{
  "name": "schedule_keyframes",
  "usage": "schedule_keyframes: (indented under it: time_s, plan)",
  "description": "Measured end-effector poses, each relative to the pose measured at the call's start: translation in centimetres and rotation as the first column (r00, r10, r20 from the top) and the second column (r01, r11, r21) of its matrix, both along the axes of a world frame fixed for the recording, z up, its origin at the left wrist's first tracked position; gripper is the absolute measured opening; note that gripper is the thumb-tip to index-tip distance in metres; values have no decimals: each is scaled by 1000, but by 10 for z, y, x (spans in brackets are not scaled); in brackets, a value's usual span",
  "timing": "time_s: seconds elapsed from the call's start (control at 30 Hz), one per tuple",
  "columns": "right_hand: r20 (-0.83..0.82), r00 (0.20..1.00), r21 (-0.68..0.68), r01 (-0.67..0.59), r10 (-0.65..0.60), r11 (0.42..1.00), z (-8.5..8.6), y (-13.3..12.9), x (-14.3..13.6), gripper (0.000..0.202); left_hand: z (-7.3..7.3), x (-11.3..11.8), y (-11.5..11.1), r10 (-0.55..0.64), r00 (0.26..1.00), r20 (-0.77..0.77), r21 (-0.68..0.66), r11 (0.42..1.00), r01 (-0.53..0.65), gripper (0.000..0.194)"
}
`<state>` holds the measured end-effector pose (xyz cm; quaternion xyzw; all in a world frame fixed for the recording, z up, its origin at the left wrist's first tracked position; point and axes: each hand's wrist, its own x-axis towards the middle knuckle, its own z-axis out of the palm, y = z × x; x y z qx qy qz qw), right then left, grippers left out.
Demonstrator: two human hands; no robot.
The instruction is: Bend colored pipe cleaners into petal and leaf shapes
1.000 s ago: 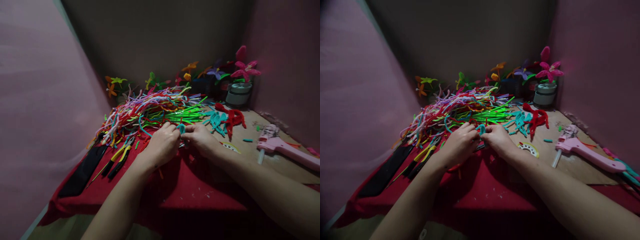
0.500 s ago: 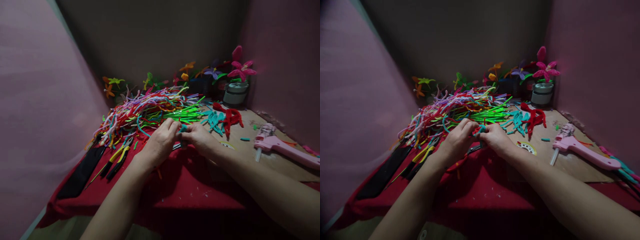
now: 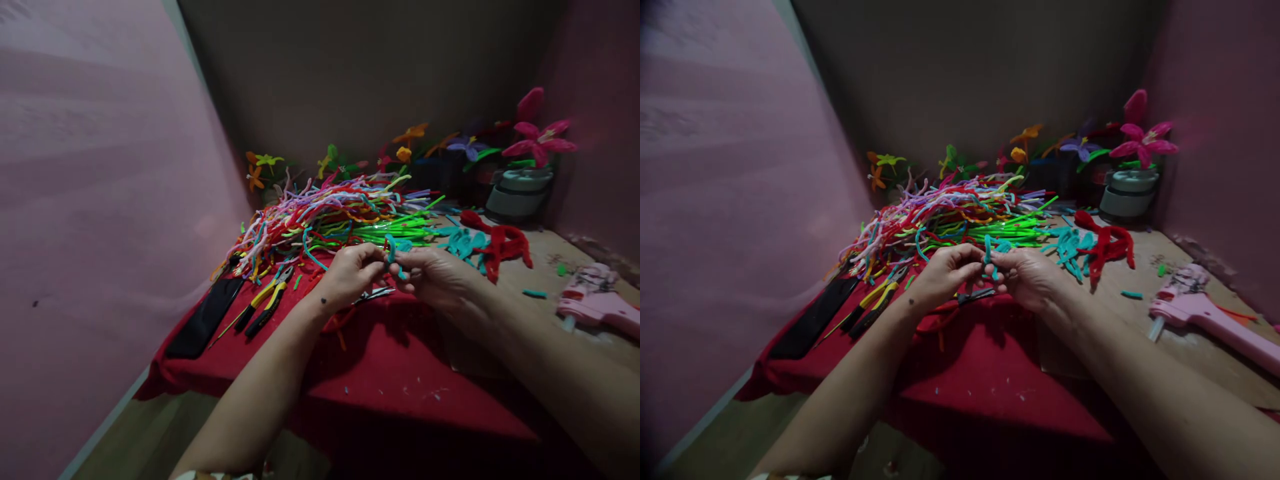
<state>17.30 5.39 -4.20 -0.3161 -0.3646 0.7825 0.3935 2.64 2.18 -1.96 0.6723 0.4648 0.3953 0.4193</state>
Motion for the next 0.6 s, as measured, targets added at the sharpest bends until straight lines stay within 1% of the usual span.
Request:
schedule_keyframes:
  time_s: [0.07, 0.13, 0.2, 0.27, 0.33, 0.4, 0.43, 0.5, 0.6]
  plan:
    - [-8, 1000, -55, 10, -10, 998, 1, 1, 1, 8, 0, -1, 0, 26, 1000, -9, -28, 999, -26, 6]
    - [-18, 1000, -84, 3, -5, 996, 2, 2, 2, 8, 2, -2, -1, 3, 1000, -24, -54, 999, -4, 8]
    - [-29, 1000, -96, -8, 5, 995, 5, 2, 3, 9, 3, -2, -2, -24, 997, -67, -34, 999, 21, 11]
    - [-30, 1000, -113, -9, 6, 994, 6, 2, 3, 10, 1, -2, -2, -13, 990, -139, 55, 998, 21, 12]
    - [-17, 1000, -129, 6, -8, 992, 6, 0, 2, 11, -2, -1, -1, 43, 975, -218, 169, 986, -6, 11]
    - [12, 1000, -125, 18, -17, 992, 6, -1, 1, 11, -5, -2, 0, 75, 955, -286, 207, 978, -15, 11]
    - [34, 999, -117, 25, -21, 993, 6, -2, 0, 11, -6, -2, 1, 63, 946, -318, 185, 983, -4, 11]
    - [83, 996, -110, 45, -36, 993, 6, -3, -1, 12, -6, -4, 2, -24, 930, -366, 77, 996, 55, 12]
    - [116, 991, -125, 85, -70, 989, 7, -2, 0, 14, -4, -9, 2, -157, 919, -362, -92, 987, 132, 11]
